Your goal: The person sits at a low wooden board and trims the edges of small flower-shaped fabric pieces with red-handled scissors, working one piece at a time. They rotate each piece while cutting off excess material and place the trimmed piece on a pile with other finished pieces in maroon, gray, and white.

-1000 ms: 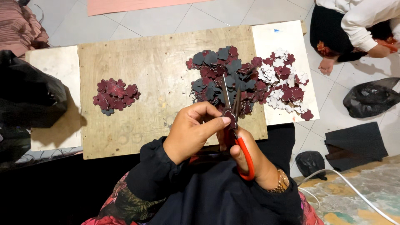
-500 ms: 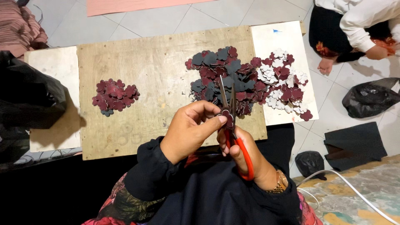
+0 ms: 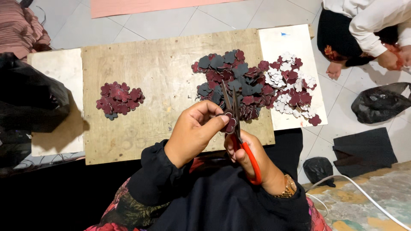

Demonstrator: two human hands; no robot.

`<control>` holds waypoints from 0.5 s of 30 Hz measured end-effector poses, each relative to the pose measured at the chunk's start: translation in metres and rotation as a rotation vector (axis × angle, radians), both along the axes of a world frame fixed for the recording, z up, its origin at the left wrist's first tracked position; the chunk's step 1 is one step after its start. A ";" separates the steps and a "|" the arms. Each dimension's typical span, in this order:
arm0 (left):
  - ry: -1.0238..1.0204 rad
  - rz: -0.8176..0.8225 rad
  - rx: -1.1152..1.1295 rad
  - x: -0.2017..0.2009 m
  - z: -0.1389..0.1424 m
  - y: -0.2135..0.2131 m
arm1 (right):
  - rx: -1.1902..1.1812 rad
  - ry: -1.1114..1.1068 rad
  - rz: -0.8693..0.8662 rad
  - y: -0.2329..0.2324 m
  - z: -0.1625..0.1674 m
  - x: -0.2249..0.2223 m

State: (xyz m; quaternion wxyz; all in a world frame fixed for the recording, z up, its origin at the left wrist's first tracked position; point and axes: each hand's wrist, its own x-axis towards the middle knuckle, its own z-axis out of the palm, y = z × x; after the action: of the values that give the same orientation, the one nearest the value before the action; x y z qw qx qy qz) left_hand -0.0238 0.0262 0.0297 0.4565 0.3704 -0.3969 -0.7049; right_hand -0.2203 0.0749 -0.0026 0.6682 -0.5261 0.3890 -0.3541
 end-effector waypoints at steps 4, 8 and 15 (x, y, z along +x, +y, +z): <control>0.007 0.028 -0.030 0.001 0.002 -0.001 | 0.008 -0.014 -0.001 0.000 0.002 0.001; 0.005 0.034 -0.017 0.000 0.002 -0.001 | -0.023 0.003 0.028 -0.003 0.006 0.001; 0.021 0.009 -0.003 -0.002 0.001 -0.001 | -0.085 0.098 0.059 -0.005 0.013 -0.001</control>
State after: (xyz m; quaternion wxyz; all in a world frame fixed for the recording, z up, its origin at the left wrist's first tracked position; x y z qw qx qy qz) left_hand -0.0256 0.0251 0.0309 0.4643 0.3641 -0.3916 -0.7060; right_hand -0.2211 0.0698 0.0104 0.6357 -0.5819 0.3901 -0.3243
